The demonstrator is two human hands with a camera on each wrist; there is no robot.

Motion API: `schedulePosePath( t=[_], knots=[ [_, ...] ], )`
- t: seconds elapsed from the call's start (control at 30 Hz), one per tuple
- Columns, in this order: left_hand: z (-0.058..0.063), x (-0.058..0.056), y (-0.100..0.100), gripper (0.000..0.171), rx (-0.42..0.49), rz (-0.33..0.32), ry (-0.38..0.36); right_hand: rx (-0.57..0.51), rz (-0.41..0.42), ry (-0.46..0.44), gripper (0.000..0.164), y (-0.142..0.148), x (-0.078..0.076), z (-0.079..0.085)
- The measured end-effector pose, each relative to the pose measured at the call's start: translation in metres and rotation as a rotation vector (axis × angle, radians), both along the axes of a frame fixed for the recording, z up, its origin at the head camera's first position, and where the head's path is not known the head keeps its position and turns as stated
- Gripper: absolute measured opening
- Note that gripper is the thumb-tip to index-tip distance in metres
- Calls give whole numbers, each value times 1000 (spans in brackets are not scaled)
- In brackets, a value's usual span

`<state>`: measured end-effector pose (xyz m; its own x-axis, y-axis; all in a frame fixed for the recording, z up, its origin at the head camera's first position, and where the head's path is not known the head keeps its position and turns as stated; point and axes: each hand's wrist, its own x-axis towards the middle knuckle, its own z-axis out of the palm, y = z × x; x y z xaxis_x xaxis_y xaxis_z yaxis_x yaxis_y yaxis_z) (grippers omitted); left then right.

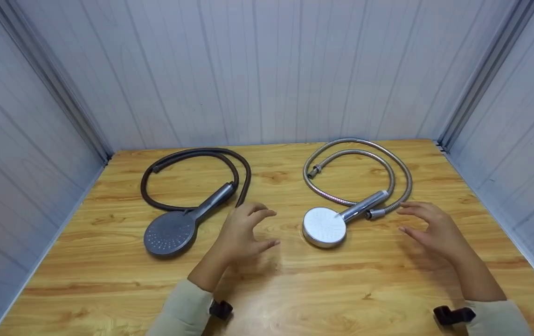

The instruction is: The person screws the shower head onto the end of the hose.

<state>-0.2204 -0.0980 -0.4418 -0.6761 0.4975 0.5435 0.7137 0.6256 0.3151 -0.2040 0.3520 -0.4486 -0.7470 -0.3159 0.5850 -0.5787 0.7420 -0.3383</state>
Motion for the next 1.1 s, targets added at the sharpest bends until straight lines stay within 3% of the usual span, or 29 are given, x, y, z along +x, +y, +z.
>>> schedulePosePath(
  t=[0.4, 0.77, 1.1],
  knots=[
    [0, -2, 15, 52, 15, -41, -19, 17, -53, -29, 41, 4, 1, 1],
    [-2, -2, 32, 49, 25, -94, -15, -22, 6, -27, 39, 3, -2, -1],
    [-9, -2, 52, 45, 45, -116, -50, -62, -17, -67, 37, 5, -2, -4]
  ],
)
